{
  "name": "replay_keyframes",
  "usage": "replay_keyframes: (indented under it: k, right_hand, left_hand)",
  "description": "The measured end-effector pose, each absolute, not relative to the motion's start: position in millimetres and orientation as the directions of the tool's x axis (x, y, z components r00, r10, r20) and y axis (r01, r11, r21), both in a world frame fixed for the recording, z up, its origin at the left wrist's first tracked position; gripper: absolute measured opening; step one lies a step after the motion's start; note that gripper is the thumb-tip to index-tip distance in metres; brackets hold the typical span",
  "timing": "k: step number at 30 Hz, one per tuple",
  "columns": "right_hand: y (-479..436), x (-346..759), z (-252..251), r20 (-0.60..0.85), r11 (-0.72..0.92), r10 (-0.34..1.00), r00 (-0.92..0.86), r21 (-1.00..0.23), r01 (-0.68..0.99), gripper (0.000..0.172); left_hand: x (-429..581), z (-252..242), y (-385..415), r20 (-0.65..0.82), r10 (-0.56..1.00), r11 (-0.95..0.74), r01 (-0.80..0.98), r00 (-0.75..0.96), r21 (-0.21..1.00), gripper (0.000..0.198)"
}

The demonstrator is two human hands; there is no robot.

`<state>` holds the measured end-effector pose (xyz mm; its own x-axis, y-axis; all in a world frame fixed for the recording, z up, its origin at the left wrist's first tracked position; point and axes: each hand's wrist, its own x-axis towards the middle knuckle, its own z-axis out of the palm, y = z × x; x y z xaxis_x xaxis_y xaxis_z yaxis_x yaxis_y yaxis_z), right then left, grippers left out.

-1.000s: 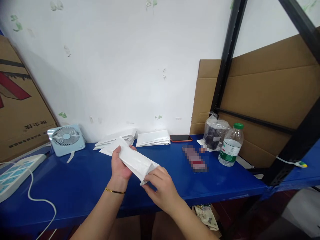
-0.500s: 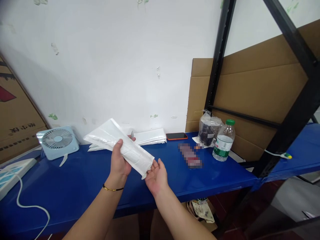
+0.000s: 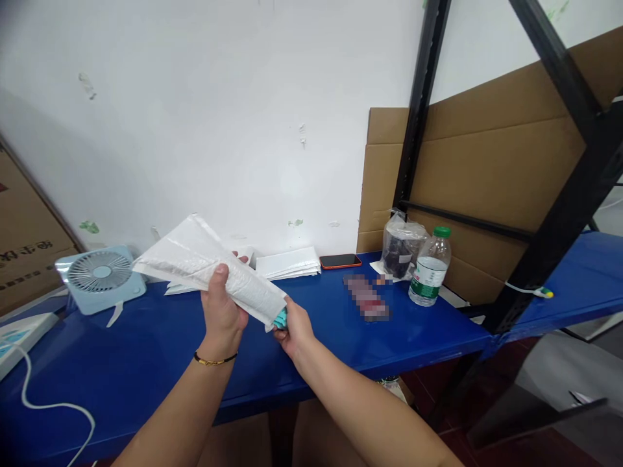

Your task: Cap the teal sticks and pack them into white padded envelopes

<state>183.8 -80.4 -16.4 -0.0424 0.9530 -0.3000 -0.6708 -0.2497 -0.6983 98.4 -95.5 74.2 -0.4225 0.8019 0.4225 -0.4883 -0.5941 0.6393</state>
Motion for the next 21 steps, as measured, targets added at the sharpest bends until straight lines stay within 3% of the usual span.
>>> replay_keyframes:
  k: [3, 6, 10, 15, 17, 19, 21]
  right_hand:
    - [-66.7, 188.6, -17.8, -0.226, -0.173, 0.972, 0.061, -0.869, -0.463, 0.025]
    - [-51.6, 201.3, -22.6, -0.160, -0.112, 0.972, 0.172, -0.959, -0.261, 0.025]
    - [-31.6, 230.6, -27.9, -0.097, -0.077, 0.963, 0.253, -0.993, -0.089, 0.025]
    - [-13.7, 264.8, -28.0, 0.126, 0.028, 0.941, 0.314, -0.954, 0.299, 0.036]
    - [-10.9, 268.8, -28.4, 0.224, 0.068, 0.930, 0.292, -0.885, 0.460, 0.040]
    - [-10.4, 266.2, -30.3, 0.288, 0.096, 0.927, 0.241, -0.803, 0.589, 0.041]
    - [-11.2, 259.6, -33.4, 0.320, 0.119, 0.931, 0.176, -0.720, 0.684, 0.040]
  left_hand:
    - [91.5, 75.4, -93.3, 0.429, 0.764, -0.642, -0.503, -0.483, 0.579, 0.029]
    - [78.2, 79.0, -89.7, 0.424, 0.729, -0.680, -0.504, -0.536, 0.533, 0.028]
    - [56.0, 81.7, -81.7, 0.434, 0.675, -0.728, -0.446, -0.597, 0.521, 0.028]
    - [35.7, 77.2, -70.5, 0.511, 0.617, -0.764, -0.300, -0.599, 0.572, 0.033]
    - [27.0, 71.7, -65.2, 0.574, 0.638, -0.720, -0.134, -0.513, 0.680, 0.043]
    - [16.4, 63.0, -59.3, 0.650, 0.675, -0.635, 0.174, -0.349, 0.753, 0.055]
    - [4.5, 50.8, -53.2, 0.678, 0.728, -0.539, 0.524, -0.105, 0.660, 0.064]
